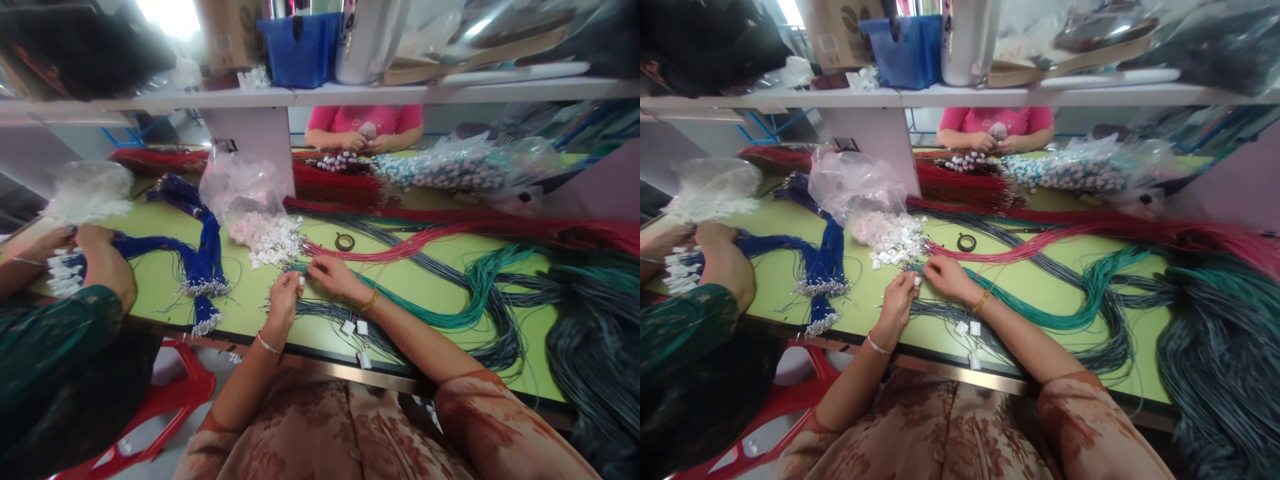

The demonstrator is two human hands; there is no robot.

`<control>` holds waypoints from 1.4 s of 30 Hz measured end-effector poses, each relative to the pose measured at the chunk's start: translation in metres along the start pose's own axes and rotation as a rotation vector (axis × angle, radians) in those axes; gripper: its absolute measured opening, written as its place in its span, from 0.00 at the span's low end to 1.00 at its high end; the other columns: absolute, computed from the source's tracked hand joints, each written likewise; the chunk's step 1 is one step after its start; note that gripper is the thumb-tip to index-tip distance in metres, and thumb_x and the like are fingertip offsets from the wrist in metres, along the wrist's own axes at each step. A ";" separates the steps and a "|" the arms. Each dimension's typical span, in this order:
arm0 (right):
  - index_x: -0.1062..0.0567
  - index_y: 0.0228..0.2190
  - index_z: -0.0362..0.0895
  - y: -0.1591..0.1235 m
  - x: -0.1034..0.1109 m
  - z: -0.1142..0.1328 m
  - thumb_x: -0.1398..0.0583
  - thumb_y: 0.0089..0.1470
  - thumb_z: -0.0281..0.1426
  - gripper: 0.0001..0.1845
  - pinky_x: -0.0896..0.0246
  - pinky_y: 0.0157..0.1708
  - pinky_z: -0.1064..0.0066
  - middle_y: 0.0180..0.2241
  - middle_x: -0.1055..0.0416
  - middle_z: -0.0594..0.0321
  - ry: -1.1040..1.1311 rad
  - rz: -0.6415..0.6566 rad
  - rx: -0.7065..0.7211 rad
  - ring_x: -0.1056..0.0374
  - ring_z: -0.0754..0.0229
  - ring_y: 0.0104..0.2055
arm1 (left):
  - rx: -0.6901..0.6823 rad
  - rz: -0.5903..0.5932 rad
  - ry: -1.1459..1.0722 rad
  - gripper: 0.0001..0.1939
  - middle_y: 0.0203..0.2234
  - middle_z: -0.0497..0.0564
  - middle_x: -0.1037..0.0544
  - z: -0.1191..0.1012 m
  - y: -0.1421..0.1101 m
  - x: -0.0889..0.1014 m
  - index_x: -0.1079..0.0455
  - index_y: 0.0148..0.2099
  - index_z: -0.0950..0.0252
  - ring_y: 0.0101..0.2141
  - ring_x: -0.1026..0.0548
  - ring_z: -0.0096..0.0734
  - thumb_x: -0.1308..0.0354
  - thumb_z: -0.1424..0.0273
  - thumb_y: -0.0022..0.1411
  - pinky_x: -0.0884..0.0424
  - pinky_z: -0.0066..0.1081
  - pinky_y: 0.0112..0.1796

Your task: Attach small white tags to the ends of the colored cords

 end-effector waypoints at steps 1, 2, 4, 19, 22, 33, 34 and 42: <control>0.28 0.29 0.41 0.007 0.003 -0.004 0.45 0.56 0.29 0.08 0.50 0.31 0.73 0.30 0.30 0.61 -0.063 -0.010 -0.007 0.39 0.63 0.31 | 0.012 -0.018 -0.026 0.17 0.23 0.47 0.28 0.000 0.003 0.003 0.28 0.31 0.69 0.21 0.37 0.17 0.30 0.62 0.45 0.44 0.22 0.23; 0.27 0.31 0.41 0.014 0.005 -0.008 0.44 0.55 0.29 0.06 0.50 0.33 0.72 0.33 0.29 0.59 -0.141 -0.007 -0.027 0.38 0.61 0.33 | 0.020 -0.032 -0.046 0.18 0.24 0.47 0.28 -0.001 0.005 0.006 0.28 0.31 0.69 0.21 0.36 0.16 0.29 0.62 0.44 0.44 0.22 0.23; 0.26 0.31 0.41 0.024 0.004 -0.018 0.43 0.54 0.28 0.05 0.50 0.34 0.72 0.36 0.30 0.57 -0.261 0.037 -0.071 0.38 0.59 0.36 | 0.031 -0.040 -0.061 0.18 0.25 0.48 0.27 -0.002 0.007 0.009 0.27 0.32 0.70 0.22 0.36 0.16 0.28 0.63 0.43 0.44 0.21 0.23; 0.27 0.29 0.41 0.040 0.008 -0.009 0.45 0.53 0.28 0.07 0.54 0.27 0.73 0.27 0.27 0.60 -0.235 0.086 -0.013 0.41 0.64 0.25 | -0.010 0.015 -0.112 0.18 0.26 0.50 0.26 -0.003 -0.002 0.003 0.27 0.34 0.69 0.23 0.35 0.18 0.30 0.61 0.45 0.42 0.22 0.24; 0.27 0.27 0.40 0.052 0.008 -0.009 0.43 0.50 0.27 0.06 0.53 0.28 0.72 0.27 0.26 0.56 -0.326 0.155 -0.036 0.38 0.62 0.27 | -0.012 0.023 -0.112 0.19 0.26 0.50 0.26 -0.003 -0.003 0.004 0.26 0.33 0.69 0.23 0.35 0.18 0.29 0.60 0.44 0.43 0.23 0.24; 0.31 0.23 0.40 0.062 0.027 0.016 0.45 0.46 0.30 0.06 0.53 0.26 0.75 0.21 0.36 0.67 0.102 0.092 0.085 0.45 0.68 0.24 | -0.003 0.045 -0.148 0.20 0.27 0.50 0.25 -0.001 -0.003 0.001 0.26 0.34 0.68 0.22 0.35 0.18 0.29 0.59 0.44 0.43 0.22 0.24; 0.31 0.23 0.40 0.061 0.022 0.020 0.45 0.47 0.30 0.06 0.52 0.26 0.76 0.21 0.36 0.67 0.148 0.096 0.101 0.45 0.68 0.24 | -0.004 0.046 -0.152 0.20 0.27 0.51 0.25 -0.001 -0.003 0.001 0.26 0.34 0.69 0.22 0.35 0.18 0.29 0.59 0.44 0.42 0.22 0.24; 0.31 0.22 0.40 0.038 0.012 0.016 0.43 0.46 0.33 0.09 0.50 0.27 0.75 0.21 0.37 0.68 0.420 0.051 -0.006 0.44 0.68 0.25 | -0.008 0.064 -0.233 0.13 0.30 0.50 0.25 -0.003 -0.002 0.002 0.27 0.35 0.68 0.24 0.34 0.18 0.33 0.65 0.50 0.39 0.22 0.25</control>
Point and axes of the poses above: each hand's wrist, its own y-axis towards the middle knuckle, its own x-axis out of the back of the hand, z = x × y, the point moved 7 cm from there along y, towards the middle knuckle
